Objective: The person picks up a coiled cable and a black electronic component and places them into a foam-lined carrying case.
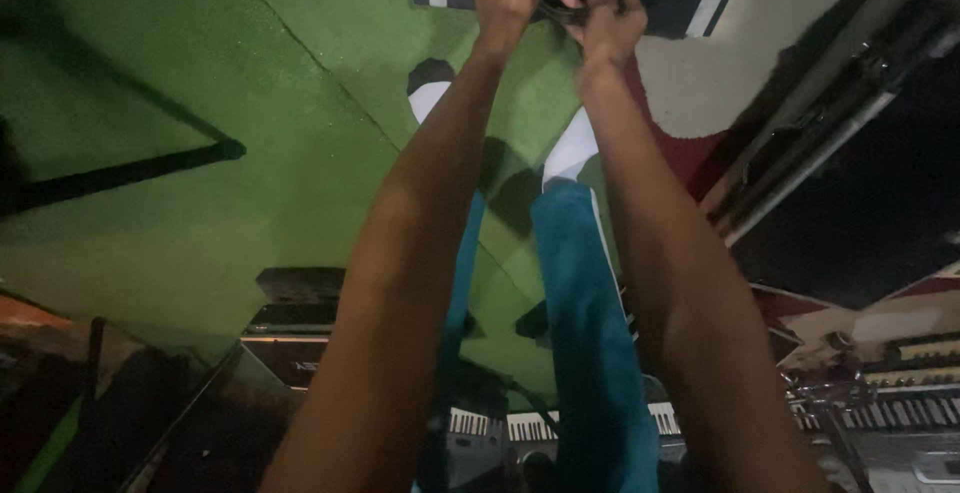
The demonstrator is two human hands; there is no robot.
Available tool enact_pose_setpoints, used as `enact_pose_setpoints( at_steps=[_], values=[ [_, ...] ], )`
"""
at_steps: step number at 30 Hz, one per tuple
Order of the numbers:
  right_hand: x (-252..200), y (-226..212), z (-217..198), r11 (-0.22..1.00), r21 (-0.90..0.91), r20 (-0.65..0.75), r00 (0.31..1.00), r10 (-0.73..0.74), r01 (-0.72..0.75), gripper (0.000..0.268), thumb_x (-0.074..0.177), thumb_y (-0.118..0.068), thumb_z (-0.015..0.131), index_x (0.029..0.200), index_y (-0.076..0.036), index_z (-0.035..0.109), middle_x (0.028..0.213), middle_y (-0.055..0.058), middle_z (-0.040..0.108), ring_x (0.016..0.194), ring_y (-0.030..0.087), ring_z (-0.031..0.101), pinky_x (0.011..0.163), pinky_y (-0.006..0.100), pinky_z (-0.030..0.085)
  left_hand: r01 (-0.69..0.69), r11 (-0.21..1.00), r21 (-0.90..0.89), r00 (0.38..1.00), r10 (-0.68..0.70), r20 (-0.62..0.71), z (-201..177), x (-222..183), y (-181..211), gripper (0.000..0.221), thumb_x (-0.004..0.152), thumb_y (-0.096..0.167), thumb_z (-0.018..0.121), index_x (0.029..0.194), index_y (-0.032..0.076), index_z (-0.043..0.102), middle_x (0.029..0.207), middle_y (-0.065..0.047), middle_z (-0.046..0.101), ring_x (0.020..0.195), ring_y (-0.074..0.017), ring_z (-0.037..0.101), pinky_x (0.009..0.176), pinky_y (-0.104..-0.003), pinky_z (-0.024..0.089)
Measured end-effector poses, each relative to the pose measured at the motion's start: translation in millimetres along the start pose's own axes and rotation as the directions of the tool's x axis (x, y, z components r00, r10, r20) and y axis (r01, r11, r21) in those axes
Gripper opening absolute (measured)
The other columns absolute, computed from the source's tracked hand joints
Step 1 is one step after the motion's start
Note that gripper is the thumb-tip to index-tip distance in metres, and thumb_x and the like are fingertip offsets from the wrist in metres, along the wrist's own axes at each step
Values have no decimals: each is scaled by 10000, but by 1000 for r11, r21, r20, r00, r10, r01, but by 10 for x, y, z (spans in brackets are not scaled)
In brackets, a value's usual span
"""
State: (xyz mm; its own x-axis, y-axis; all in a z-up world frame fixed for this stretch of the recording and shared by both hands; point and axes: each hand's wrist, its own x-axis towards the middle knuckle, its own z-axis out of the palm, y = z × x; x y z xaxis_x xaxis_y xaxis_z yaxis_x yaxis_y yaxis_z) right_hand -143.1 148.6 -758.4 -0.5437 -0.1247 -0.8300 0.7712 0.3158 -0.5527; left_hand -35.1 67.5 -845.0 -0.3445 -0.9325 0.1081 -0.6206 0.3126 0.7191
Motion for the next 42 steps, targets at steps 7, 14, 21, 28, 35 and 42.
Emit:
enact_pose_setpoints(
  at_steps=[7, 14, 21, 28, 35, 42],
  values=[
    [-238, -273, -3, 999, 6, 66, 997, 40, -41, 382, 972, -100, 677, 1316, 31, 576, 1053, 160, 785, 799, 280, 816, 612, 393, 695, 177, 978, -110, 981, -166, 97, -407, 150, 356, 275, 732, 44, 790, 979, 45, 667, 937, -126, 690, 912, -360, 632, 841, -480, 499],
    [-633, -566, -42, 999, -34, 107, 994, -5, 9, 288, 991, -90, 645, 1268, -19, 672, 1057, 142, 780, 815, 267, 818, 660, 382, 656, 532, 845, -48, 785, -471, 403, -1013, 499, 993, 253, 771, 31, 745, 1022, 40, 766, 853, -179, 784, 795, -288, 788, 737, -401, 608],
    [-1359, -1063, -95, 983, -181, 91, 996, -5, 21, 340, 984, -86, 668, 1323, -57, 674, 1055, 92, 783, 825, 225, 796, 615, 336, 619, 436, 892, -119, 849, -364, 383, -1566, 514, 1420, 264, 748, 9, 784, 1010, -11, 802, 941, -198, 795, 854, -219, 786, 759, -337, 601],
    [-2336, -1737, -105, 987, -94, 230, 967, -107, 132, 354, 971, -77, 676, 1323, -35, 661, 1059, 99, 772, 841, 213, 791, 652, 321, 660, 613, 700, -366, 774, -439, 456, -2289, 528, 2030, 257, 840, -21, 723, 1092, -14, 774, 916, -79, 790, 800, -124, 726, 710, -299, 601],
    [-3712, -2844, -85, 967, -99, 319, 928, -193, 235, 399, 981, -97, 658, 1370, -19, 617, 1050, 102, 759, 809, 225, 772, 579, 297, 584, 573, 637, -516, 818, -399, 415, -3501, 868, 3250, 335, 824, -75, 730, 1154, -25, 758, 965, -73, 779, 790, -122, 696, 705, -276, 582],
    [-5332, -3998, -186, 902, -44, 526, 777, -345, 429, 346, 1037, -164, 642, 1323, 30, 634, 1066, 92, 736, 857, 217, 784, 662, 294, 620, 617, 377, -691, 779, -416, 469, -5039, 1200, 4692, 360, 866, -3, 724, 1223, 13, 685, 981, -86, 764, 795, -163, 737, 705, -283, 611]
  ],
)
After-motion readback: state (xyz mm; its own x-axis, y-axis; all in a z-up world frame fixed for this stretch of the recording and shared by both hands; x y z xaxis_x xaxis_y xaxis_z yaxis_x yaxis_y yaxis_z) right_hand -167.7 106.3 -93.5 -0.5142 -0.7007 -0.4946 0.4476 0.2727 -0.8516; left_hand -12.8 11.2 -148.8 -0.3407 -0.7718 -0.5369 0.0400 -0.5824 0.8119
